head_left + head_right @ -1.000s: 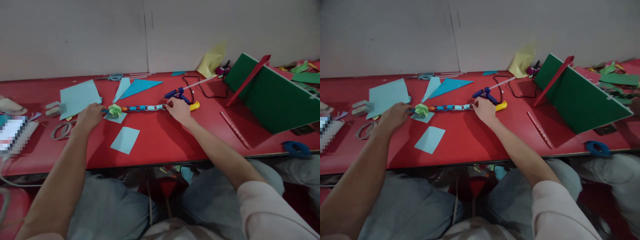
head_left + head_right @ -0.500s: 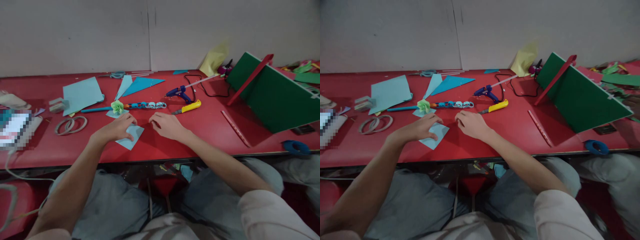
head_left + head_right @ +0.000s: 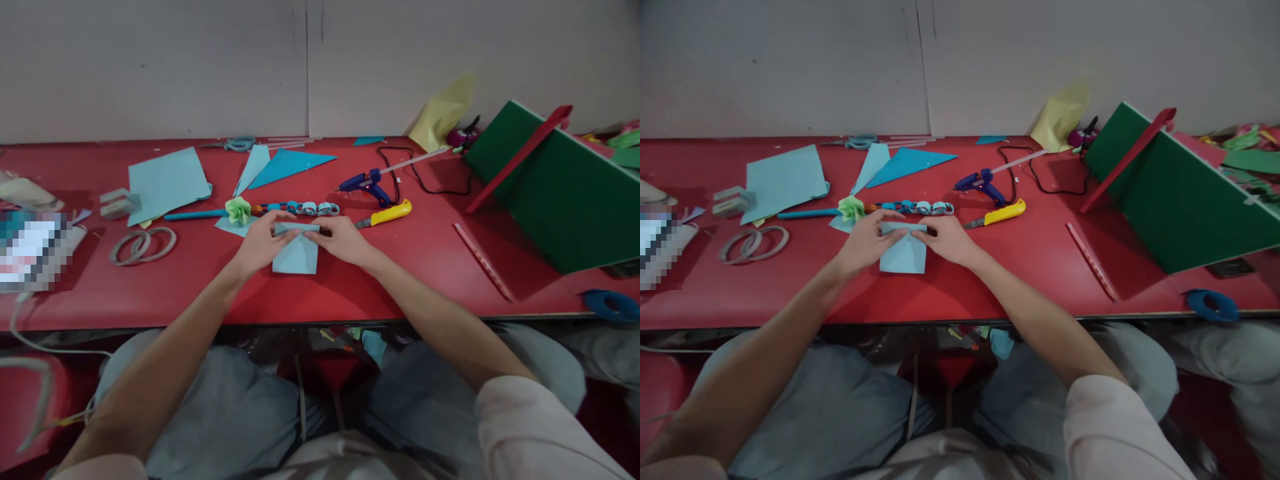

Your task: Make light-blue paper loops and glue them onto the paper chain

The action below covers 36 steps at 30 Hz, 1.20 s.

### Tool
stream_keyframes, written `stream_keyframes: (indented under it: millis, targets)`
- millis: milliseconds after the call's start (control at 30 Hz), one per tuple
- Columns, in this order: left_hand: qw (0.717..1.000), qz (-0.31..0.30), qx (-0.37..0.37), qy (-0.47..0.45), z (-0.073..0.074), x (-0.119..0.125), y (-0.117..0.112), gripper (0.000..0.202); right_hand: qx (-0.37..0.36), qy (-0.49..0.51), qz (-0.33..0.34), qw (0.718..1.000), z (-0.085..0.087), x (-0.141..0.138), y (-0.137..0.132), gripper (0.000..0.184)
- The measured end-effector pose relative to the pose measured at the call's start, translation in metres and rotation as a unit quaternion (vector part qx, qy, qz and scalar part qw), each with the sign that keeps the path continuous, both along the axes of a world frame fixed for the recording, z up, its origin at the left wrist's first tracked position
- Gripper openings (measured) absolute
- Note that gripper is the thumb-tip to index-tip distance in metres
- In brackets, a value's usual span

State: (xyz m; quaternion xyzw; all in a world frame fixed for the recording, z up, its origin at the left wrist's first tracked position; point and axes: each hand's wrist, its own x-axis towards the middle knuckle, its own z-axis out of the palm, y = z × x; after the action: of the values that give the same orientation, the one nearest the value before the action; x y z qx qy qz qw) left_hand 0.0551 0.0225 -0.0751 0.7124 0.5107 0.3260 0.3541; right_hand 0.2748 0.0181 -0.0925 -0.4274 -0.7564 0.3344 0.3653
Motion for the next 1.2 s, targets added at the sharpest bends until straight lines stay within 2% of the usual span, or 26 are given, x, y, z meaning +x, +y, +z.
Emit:
stream_keyframes:
  millis: [67,167,300,433,500,633,833,1200]
  targets:
    - [0.998,0.016,-0.019,-0.062,-0.011,0.006,0.003,0.035,-0.031,0.068,-0.016,0.997,-0.005,0.006,0.002,0.024]
    - [0.993,0.005,-0.026,-0.115,-0.022,0.012,0.004,0.032,-0.061,0.120,-0.028,0.990,-0.008,0.014,0.001,0.032]
    - [0.984,0.010,-0.042,-0.171,-0.027,0.016,0.004,0.039,-0.039,0.143,-0.026,0.989,-0.005,0.021,-0.002,0.028]
    - [0.971,0.035,-0.070,-0.227,-0.028,0.018,0.006,0.044,-0.009,0.124,-0.014,0.992,-0.003,0.022,-0.004,0.027]
    - [0.970,0.042,-0.073,-0.227,-0.028,0.018,0.007,0.041,0.005,0.116,-0.007,0.993,-0.003,0.021,-0.004,0.028]
    - [0.974,0.025,-0.055,-0.220,-0.027,0.018,0.005,0.041,-0.021,0.145,-0.017,0.989,-0.008,0.020,-0.001,0.035]
    - [0.983,0.016,-0.027,-0.179,-0.027,0.021,0.003,0.044,-0.030,0.146,-0.004,0.989,-0.014,0.018,0.002,0.032]
    - [0.990,0.003,0.014,-0.141,-0.031,0.021,0.004,0.034,-0.002,0.126,-0.004,0.992,-0.015,0.018,0.002,0.030]
